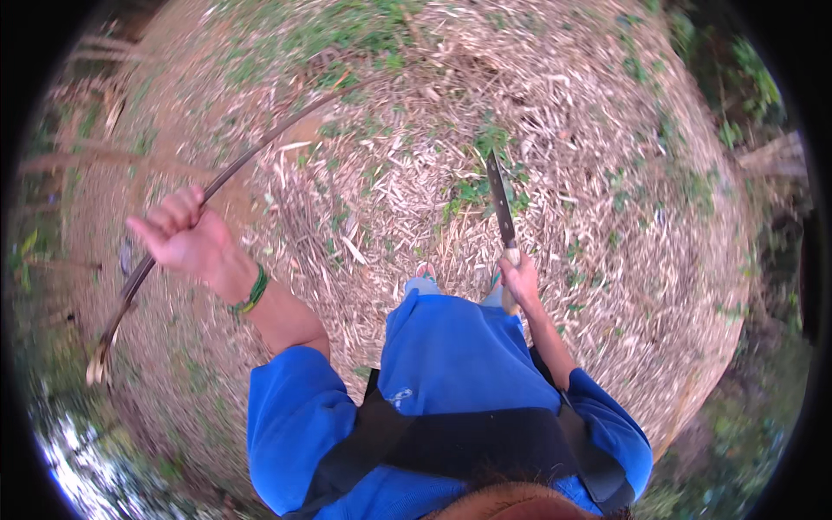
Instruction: The person uses a knife to trim and cut small branches while standing in a wooded area, gathering the pieces by hand.
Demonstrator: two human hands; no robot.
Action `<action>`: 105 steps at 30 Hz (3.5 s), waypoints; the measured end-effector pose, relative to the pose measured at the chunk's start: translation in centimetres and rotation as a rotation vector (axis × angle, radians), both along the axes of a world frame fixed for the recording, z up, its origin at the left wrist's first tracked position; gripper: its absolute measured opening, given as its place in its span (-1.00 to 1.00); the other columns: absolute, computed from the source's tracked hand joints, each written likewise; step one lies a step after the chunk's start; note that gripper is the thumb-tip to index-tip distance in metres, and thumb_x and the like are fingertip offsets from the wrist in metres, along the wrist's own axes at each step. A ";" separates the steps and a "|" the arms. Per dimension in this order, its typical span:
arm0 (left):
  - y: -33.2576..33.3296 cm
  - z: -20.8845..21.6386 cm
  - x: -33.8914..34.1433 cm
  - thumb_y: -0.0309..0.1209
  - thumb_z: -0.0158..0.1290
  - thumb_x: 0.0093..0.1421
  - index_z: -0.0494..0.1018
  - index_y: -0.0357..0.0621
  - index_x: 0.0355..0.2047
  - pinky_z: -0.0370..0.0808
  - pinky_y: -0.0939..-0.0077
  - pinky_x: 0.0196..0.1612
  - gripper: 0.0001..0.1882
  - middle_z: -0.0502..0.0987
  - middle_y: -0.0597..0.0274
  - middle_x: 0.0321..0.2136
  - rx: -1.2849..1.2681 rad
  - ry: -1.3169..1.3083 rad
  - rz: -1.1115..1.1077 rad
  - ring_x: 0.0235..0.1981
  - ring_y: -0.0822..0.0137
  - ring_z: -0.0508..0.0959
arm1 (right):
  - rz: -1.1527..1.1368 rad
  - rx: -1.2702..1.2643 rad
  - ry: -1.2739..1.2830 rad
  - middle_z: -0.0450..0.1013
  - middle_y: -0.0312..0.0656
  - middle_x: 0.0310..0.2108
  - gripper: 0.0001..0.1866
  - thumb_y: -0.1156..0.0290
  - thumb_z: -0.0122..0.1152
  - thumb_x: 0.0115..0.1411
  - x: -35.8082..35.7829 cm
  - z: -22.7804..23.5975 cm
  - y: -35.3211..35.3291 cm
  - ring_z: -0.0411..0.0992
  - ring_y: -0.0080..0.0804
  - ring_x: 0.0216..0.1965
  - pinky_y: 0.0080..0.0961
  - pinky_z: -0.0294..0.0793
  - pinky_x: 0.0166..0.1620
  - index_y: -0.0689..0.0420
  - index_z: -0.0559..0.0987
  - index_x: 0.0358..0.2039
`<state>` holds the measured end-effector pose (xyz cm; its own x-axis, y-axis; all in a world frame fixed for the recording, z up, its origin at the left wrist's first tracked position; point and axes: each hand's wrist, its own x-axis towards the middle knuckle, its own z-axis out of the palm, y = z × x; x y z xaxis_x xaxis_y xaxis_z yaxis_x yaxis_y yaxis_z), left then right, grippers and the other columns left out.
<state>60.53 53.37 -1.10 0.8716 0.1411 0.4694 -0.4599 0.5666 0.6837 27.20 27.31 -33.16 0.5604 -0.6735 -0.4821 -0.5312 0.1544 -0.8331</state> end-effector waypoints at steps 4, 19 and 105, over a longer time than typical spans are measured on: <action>-0.8 -4.3 -1.5 -0.05 -0.41 0.47 -0.07 0.11 -0.76 0.18 0.40 -0.50 -0.41 -0.11 0.44 -0.81 -0.148 0.139 0.261 -0.73 0.44 -0.07 | 0.182 -0.008 -0.147 0.36 -0.32 -0.68 -0.80 0.34 0.23 0.11 5.0 -0.6 -4.0 0.32 -0.57 -0.69 -0.57 0.32 -0.60 0.22 0.48 -0.41; 3.4 -14.1 -2.2 -0.20 -0.32 0.45 -0.08 0.06 -0.72 0.12 0.40 -0.51 -0.47 -0.11 0.44 -0.80 -0.234 0.340 0.332 -0.73 0.44 -0.11 | 0.624 -0.571 -0.436 0.39 -0.31 -0.65 -0.45 -0.20 0.22 0.09 31.9 21.1 -5.6 0.32 -0.55 -0.64 -0.52 0.31 -0.57 0.13 0.54 -0.48; -16.7 9.1 7.9 -0.29 -0.04 0.35 0.05 0.11 -0.72 -0.07 0.56 -0.74 -0.51 0.00 0.53 -0.84 0.050 -0.224 -0.097 -0.83 0.57 -0.02 | 1.415 -1.066 -0.317 0.45 -0.21 -0.63 -0.77 0.25 0.10 0.13 28.7 9.6 -1.4 0.49 -0.19 -0.59 -0.15 0.46 -0.56 0.04 0.54 -0.22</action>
